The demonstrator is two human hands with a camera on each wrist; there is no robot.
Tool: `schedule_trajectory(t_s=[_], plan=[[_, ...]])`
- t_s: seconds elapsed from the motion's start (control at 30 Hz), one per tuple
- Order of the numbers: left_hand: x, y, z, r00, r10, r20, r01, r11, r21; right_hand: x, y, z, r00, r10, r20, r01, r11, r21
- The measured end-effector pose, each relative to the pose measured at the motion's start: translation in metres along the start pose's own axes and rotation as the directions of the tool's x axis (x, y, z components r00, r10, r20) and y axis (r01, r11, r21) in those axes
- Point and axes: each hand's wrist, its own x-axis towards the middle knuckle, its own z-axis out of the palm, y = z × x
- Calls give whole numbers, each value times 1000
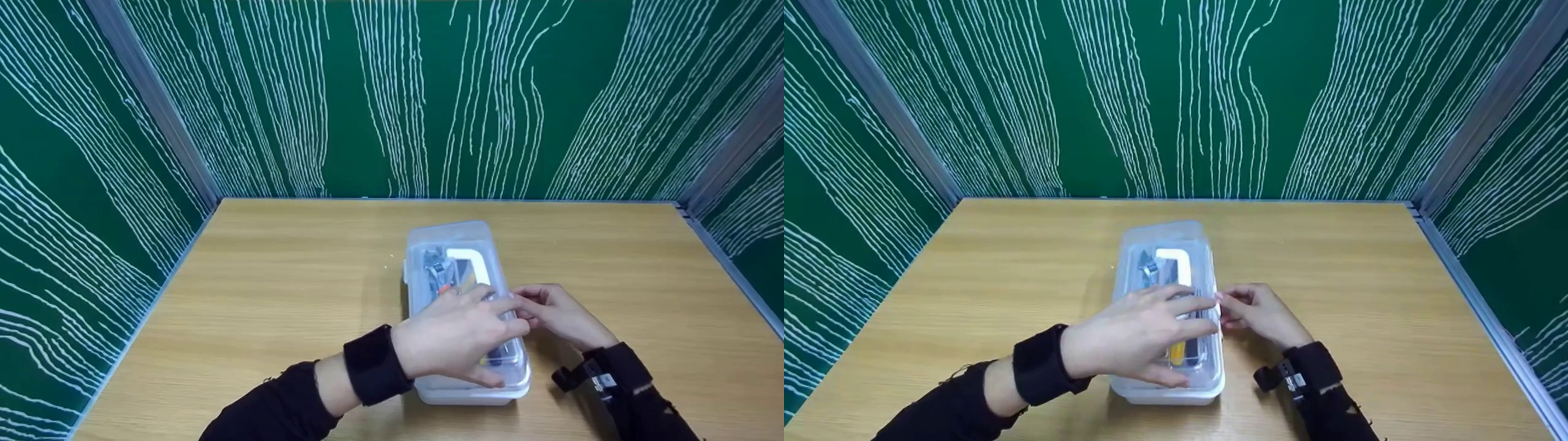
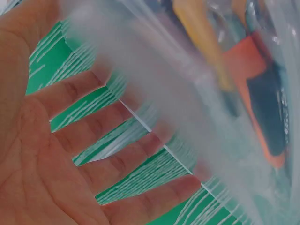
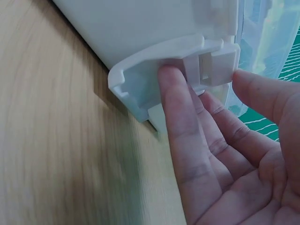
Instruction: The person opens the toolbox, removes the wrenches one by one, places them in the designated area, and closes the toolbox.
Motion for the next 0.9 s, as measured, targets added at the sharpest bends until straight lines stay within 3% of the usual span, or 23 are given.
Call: schedule_trajectory(t_s=[0.37, 0.53, 0.9], plan=[[-14, -5, 4, 997, -5, -79, -2, 997, -81, 1, 0, 1, 997, 37, -69, -40, 998, -48], [-20, 0, 8, 987, -30, -159, 28, 1000, -13, 1, 1, 1, 998, 22, -62, -25, 999, -38], [-24, 13, 14, 977, -105, -188, 133, 980, 145, 2, 3, 2, 998, -28, -54, 25, 999, -42]])
